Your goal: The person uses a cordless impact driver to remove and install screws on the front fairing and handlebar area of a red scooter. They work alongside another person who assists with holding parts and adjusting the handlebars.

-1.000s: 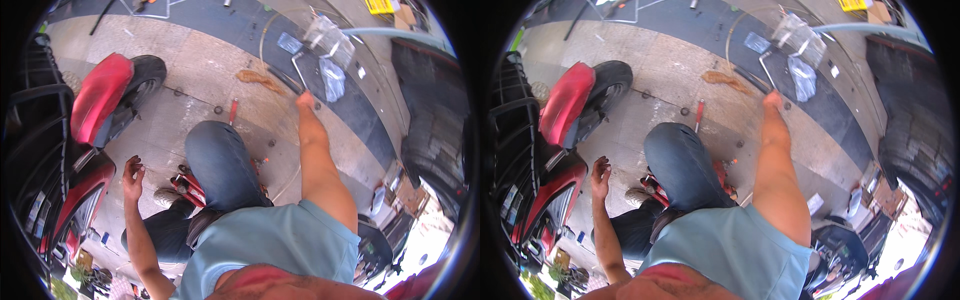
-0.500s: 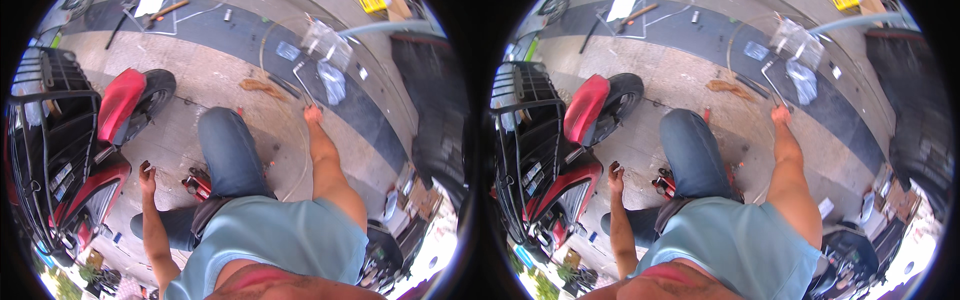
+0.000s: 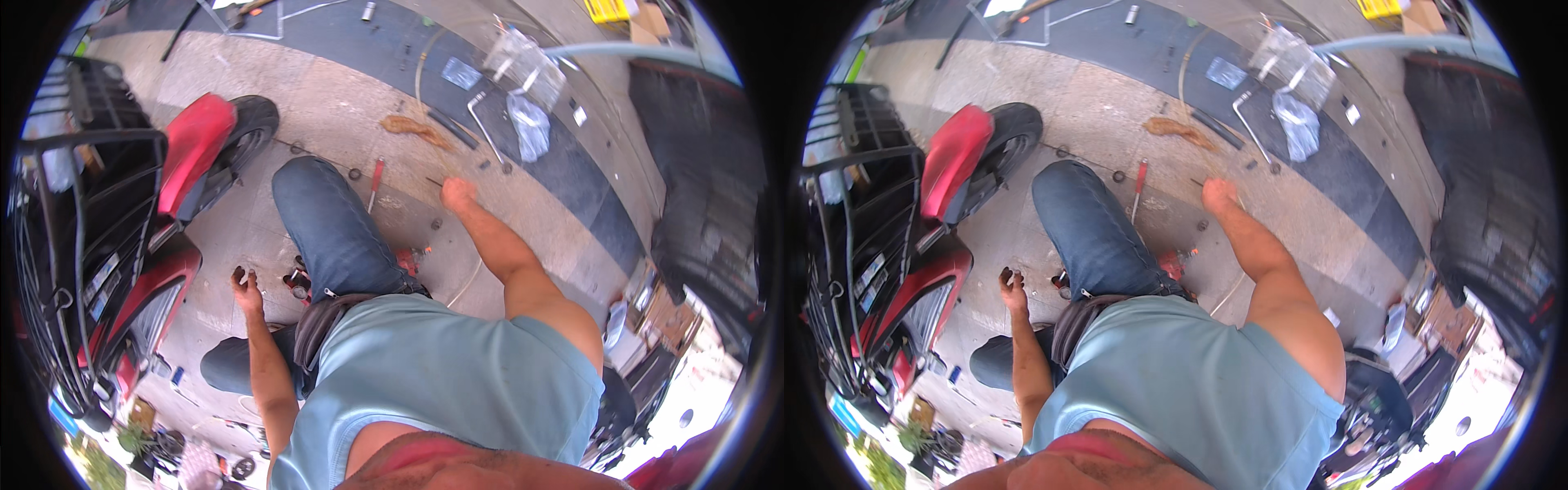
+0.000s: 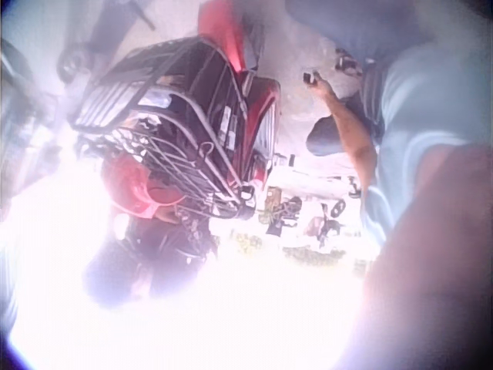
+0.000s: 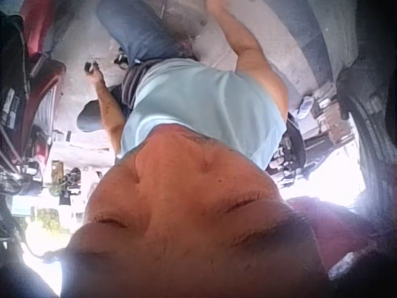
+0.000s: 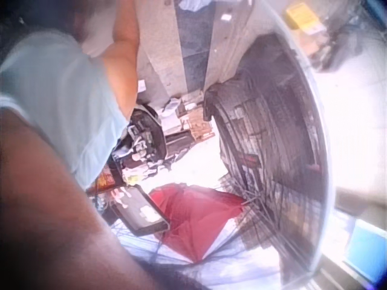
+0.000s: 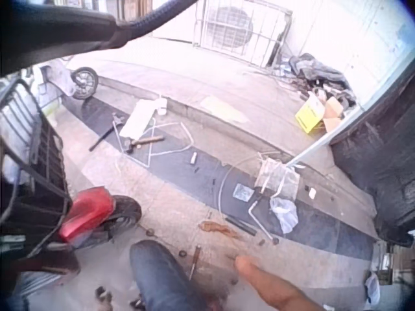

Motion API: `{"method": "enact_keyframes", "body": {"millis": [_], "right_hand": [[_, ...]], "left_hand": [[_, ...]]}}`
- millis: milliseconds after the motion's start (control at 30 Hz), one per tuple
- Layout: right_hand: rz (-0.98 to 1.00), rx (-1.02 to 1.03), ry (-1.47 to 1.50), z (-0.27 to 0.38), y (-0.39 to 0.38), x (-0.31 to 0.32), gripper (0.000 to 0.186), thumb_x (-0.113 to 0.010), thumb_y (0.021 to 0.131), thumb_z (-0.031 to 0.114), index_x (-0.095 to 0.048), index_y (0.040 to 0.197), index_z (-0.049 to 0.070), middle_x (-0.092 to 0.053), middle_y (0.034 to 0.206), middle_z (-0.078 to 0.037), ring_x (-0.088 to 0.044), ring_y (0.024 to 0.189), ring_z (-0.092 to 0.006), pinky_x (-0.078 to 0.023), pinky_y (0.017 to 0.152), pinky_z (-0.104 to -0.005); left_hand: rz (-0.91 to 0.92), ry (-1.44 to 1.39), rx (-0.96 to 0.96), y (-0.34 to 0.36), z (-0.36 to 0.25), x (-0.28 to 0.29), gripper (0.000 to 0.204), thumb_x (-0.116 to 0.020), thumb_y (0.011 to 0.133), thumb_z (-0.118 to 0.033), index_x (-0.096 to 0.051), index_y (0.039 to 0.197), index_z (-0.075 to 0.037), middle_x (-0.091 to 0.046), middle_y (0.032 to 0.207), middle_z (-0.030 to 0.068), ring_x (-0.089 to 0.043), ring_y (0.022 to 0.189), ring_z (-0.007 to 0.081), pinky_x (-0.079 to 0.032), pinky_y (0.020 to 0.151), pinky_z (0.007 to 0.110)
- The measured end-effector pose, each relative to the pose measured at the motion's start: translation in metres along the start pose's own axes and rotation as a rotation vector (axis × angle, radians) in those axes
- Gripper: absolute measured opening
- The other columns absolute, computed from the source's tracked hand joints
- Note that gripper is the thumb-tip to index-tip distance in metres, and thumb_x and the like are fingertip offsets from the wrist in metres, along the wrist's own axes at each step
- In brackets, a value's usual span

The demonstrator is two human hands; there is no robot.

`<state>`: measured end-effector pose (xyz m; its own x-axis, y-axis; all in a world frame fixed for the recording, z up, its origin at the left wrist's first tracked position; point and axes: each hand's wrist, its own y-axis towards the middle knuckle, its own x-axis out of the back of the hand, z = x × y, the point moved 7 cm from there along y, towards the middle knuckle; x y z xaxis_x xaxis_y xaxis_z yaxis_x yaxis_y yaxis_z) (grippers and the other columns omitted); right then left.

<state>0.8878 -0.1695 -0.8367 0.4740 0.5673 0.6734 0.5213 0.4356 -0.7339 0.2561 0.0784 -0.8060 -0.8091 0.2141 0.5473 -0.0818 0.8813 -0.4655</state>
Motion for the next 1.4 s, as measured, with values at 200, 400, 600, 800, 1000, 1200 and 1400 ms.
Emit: {"method": "enact_keyframes", "body": {"millis": [200, 400, 600, 800, 1000, 1200, 1400], "right_hand": [[0.07, 0.23, -0.201, 0.09, 0.032, 0.023, 0.024, -0.057, 0.089, 0.014, -0.077, 0.101, 0.008, -0.074, 0.105, -0.016, -0.072, 0.098, -0.0309, -0.057, 0.082, -0.0444], [0.108, 0.428, -0.53, 0.133, 0.07, 0.018, 0.029, -0.056, 0.093, 0.019, -0.075, 0.113, 0.01, -0.071, 0.119, -0.014, -0.069, 0.111, -0.0286, -0.056, 0.087, -0.0413], [0.09, 0.495, -0.65, 0.162, 0.064, 0.01, 0.03, -0.054, 0.094, 0.019, -0.075, 0.113, 0.012, -0.071, 0.12, -0.012, -0.067, 0.114, -0.0286, -0.056, 0.091, -0.0409], [0.05, 0.413, -0.613, 0.15, 0.047, 0.039, 0.03, -0.065, 0.087, 0.023, -0.075, 0.113, 0.012, -0.07, 0.122, -0.012, -0.067, 0.115, -0.027, -0.055, 0.092, -0.039], [0.045, 0.349, -0.584, 0.148, 0.047, 0.045, 0.035, -0.066, 0.088, 0.028, -0.073, 0.118, 0.011, -0.067, 0.127, -0.012, -0.065, 0.118, -0.0292, -0.055, 0.094, -0.0404], [0.027, 0.341, -0.654, 0.158, 0.024, 0.05, 0.031, -0.061, 0.09, 0.023, -0.074, 0.114, 0.01, -0.069, 0.123, -0.014, -0.065, 0.117, -0.0283, -0.055, 0.094, -0.0389], [0.051, 0.358, -0.765, 0.149, 0.034, 0.038, 0.031, -0.06, 0.091, 0.023, -0.073, 0.115, 0.011, -0.069, 0.124, -0.013, -0.065, 0.118, -0.0286, -0.054, 0.095, -0.0396]], "left_hand": [[-0.372, -0.047, 0.034, -0.097, 0.031, -0.008, 0.047, -0.07, 0.091, -0.01, -0.052, 0.132, 0.003, -0.06, 0.121, 0.0144, -0.058, 0.103, 0.0218, -0.05, 0.089, 0.037], [-0.475, -0.087, 0.255, -0.121, 0.034, -0.043, 0.057, -0.073, 0.086, -0.024, -0.052, 0.133, 0.002, -0.059, 0.125, 0.0226, -0.063, 0.109, 0.0325, -0.051, 0.093, 0.041], [-0.524, -0.232, 0.087, -0.103, -0.081, 0.014, 0.048, -0.07, 0.089, -0.02, -0.054, 0.13, 0.001, -0.058, 0.126, 0.0189, -0.065, 0.106, 0.0265, -0.053, 0.09, 0.038], [-0.092, 0.073, -0.274, -0.063, -0.191, 0.062, 0.044, -0.071, 0.088, -0.025, -0.058, 0.123, -0.003, -0.058, 0.118, 0.0159, -0.067, 0.101, 0.0246, -0.054, 0.086, 0.037], [0.045, 0.587, -0.515, -0.038, -0.201, 0.09, 0.054, -0.072, 0.083, -0.039, -0.058, 0.124, -0.007, -0.057, 0.123, 0.0169, -0.064, 0.103, 0.0364, -0.052, 0.091, 0.046], [0.111, 0.495, -0.375, -0.031, -0.176, 0.076, 0.056, -0.071, 0.084, -0.041, -0.059, 0.125, -0.005, -0.06, 0.123, 0.0192, -0.063, 0.108, 0.0392, -0.051, 0.093, 0.047], [0.118, 0.464, -0.499, -0.097, -0.216, 0.08, 0.058, -0.069, 0.087, -0.039, -0.054, 0.132, -0.005, -0.06, 0.123, 0.0196, -0.061, 0.111, 0.0402, -0.051, 0.093, 0.047]]}}
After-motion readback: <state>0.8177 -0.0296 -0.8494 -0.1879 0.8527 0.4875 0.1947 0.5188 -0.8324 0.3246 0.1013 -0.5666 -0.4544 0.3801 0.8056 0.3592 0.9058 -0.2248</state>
